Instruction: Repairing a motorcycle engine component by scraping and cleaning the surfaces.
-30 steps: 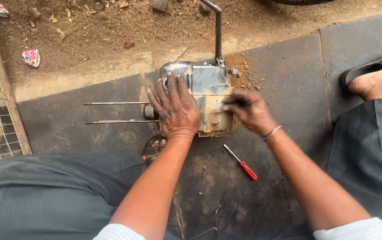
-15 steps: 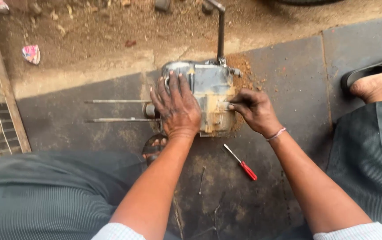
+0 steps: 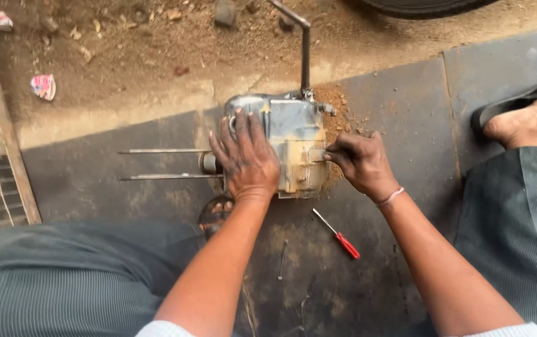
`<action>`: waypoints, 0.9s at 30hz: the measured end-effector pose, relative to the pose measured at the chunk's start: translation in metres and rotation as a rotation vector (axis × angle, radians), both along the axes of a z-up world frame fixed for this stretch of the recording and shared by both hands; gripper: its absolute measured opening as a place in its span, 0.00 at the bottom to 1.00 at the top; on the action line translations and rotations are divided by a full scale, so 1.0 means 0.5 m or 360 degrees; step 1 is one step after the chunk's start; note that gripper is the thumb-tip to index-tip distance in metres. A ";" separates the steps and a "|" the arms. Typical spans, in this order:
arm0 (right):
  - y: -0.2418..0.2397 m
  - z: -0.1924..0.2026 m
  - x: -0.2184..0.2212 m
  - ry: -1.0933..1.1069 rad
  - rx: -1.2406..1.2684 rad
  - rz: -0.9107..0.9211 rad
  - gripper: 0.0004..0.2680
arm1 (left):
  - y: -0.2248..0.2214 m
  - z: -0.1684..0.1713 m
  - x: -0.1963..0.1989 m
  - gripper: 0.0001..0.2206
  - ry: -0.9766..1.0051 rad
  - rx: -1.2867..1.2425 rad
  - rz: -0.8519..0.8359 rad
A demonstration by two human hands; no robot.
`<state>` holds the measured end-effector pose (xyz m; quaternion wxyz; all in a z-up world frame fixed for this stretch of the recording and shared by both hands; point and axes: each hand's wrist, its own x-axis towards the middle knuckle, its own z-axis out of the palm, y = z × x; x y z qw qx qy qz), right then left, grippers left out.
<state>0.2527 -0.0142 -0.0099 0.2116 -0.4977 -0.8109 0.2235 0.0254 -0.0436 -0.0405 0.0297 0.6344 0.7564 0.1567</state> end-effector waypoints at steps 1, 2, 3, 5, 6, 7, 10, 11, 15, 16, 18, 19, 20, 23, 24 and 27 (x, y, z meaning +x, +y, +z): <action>-0.010 0.029 -0.022 -0.0005 -0.0026 0.0010 0.06 | -0.003 0.007 -0.003 0.25 -0.0005 -0.0026 0.0010; -0.020 0.058 -0.042 -0.0067 0.0057 0.0074 0.05 | -0.007 0.013 -0.004 0.25 0.0011 -0.0016 0.0000; -0.022 0.090 -0.061 -0.0132 0.0157 0.0120 0.04 | 0.003 0.021 -0.004 0.25 0.0025 0.0012 -0.0029; -0.036 0.088 -0.058 -0.0188 0.0144 0.0025 0.04 | -0.006 -0.006 -0.001 0.26 0.0058 0.0065 -0.0036; -0.035 0.086 -0.060 -0.0236 0.0138 -0.0060 0.04 | -0.002 -0.019 -0.003 0.26 0.0097 0.0124 -0.0033; -0.042 0.091 -0.067 -0.0239 0.0142 -0.0050 0.04 | 0.001 -0.008 -0.001 0.26 0.0093 0.0127 -0.0022; -0.077 0.096 -0.089 -0.0332 0.0324 -0.0090 0.05 | -0.013 0.011 -0.004 0.25 -0.0086 -0.0013 -0.0013; -0.078 0.099 -0.091 -0.0369 0.0359 -0.0088 0.05 | -0.008 0.012 -0.003 0.25 -0.0078 -0.0026 -0.0013; -0.045 0.110 -0.105 -0.0443 0.0524 -0.0120 0.05 | -0.007 0.004 -0.003 0.26 -0.0074 0.0013 -0.0029; -0.055 0.095 -0.089 -0.0450 0.0513 -0.0119 0.05 | -0.012 0.006 0.002 0.26 -0.0081 0.0002 -0.0031; -0.062 0.062 -0.066 -0.0486 0.0308 -0.0090 0.09 | -0.005 0.013 0.000 0.27 -0.0041 -0.0100 -0.0013; -0.056 0.062 -0.063 -0.0489 0.0325 -0.0088 0.09 | 0.001 0.009 0.000 0.27 -0.0045 -0.0084 -0.0009; -0.051 0.062 -0.060 -0.0385 0.0281 -0.0090 0.10 | 0.006 0.006 0.000 0.27 -0.0015 -0.0083 -0.0021; -0.036 0.069 -0.068 -0.0285 0.0299 -0.0079 0.08 | -0.005 -0.008 0.000 0.28 0.0036 -0.0062 -0.0036; -0.025 0.073 -0.075 -0.0283 0.0388 -0.0072 0.05 | -0.005 -0.011 -0.001 0.28 0.0063 -0.0013 -0.0042; -0.058 0.049 -0.033 -0.0182 0.0078 -0.0067 0.09 | -0.001 0.002 0.000 0.28 -0.0128 -0.0039 -0.0038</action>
